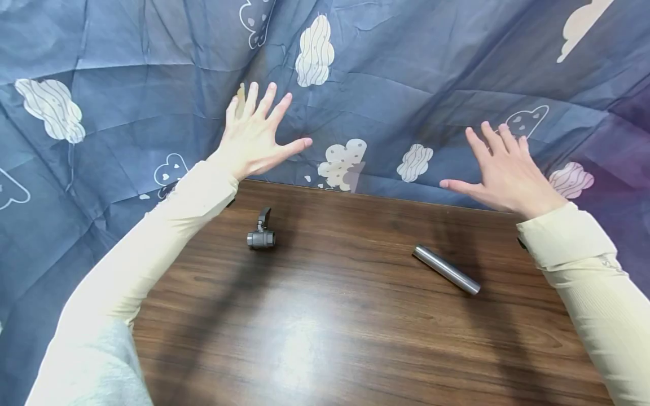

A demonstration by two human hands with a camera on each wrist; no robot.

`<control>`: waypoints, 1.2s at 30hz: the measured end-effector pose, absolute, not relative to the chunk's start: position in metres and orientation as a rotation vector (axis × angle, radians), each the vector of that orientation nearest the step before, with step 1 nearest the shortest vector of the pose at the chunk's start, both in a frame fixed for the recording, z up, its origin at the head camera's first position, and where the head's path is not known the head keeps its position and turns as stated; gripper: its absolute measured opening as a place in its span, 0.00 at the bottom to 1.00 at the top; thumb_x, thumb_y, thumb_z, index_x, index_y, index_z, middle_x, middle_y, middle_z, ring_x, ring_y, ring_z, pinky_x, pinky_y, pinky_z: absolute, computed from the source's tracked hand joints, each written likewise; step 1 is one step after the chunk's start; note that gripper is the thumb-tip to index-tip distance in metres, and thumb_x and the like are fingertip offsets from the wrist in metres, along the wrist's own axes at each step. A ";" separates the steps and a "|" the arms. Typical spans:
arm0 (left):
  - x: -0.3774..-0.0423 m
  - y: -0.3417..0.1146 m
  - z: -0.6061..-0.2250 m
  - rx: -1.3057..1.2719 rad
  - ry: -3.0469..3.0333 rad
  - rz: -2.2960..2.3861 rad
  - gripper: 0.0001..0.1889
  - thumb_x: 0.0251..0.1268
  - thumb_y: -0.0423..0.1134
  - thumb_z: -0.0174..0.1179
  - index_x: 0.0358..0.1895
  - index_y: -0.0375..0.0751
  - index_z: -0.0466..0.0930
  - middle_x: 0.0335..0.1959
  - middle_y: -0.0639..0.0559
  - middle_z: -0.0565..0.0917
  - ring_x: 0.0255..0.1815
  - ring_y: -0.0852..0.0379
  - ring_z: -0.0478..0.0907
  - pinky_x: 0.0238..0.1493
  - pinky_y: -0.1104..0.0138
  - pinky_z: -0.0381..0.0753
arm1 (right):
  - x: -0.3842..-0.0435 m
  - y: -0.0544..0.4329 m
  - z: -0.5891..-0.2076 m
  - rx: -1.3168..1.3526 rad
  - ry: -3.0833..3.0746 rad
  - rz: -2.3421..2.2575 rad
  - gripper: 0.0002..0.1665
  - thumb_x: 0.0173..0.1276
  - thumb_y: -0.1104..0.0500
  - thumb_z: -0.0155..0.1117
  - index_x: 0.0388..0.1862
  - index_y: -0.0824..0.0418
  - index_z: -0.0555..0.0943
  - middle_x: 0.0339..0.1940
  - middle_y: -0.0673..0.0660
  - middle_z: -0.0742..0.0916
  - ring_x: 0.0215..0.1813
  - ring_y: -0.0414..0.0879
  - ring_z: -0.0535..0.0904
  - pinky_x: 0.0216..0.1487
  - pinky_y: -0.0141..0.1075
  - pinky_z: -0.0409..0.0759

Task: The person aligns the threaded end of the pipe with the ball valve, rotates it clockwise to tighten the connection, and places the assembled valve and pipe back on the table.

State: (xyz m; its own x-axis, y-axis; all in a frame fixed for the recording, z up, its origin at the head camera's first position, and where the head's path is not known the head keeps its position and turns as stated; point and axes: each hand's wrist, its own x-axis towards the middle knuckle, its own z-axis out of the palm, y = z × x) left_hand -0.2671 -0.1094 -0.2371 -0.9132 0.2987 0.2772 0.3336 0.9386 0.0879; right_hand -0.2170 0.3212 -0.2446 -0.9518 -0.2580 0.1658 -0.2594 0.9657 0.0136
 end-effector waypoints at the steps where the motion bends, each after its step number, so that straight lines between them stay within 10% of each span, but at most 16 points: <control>1: -0.266 -0.110 -0.237 -0.477 -2.831 -0.198 0.48 0.56 0.80 0.37 0.78 0.62 0.42 0.81 0.54 0.39 0.80 0.46 0.28 0.76 0.41 0.33 | -0.216 0.322 -0.245 0.394 -2.944 0.019 0.62 0.60 0.27 0.57 0.78 0.62 0.44 0.78 0.73 0.50 0.77 0.71 0.37 0.71 0.72 0.37; 36: -0.222 -0.170 -0.315 -0.569 -2.713 -0.530 0.42 0.57 0.65 0.59 0.72 0.48 0.62 0.74 0.48 0.64 0.77 0.45 0.54 0.67 0.45 0.59 | -0.165 0.345 -0.294 0.383 -2.710 0.463 0.48 0.59 0.47 0.70 0.71 0.67 0.63 0.63 0.76 0.69 0.64 0.75 0.58 0.63 0.66 0.58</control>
State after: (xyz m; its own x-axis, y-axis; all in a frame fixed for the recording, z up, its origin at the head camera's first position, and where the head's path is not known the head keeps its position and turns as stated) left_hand -0.2225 -0.1696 -0.3145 -0.8702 0.3189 0.3756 0.4368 0.8519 0.2889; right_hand -0.1655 0.3452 -0.2942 -0.8972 -0.2005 0.3935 -0.3198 0.9094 -0.2657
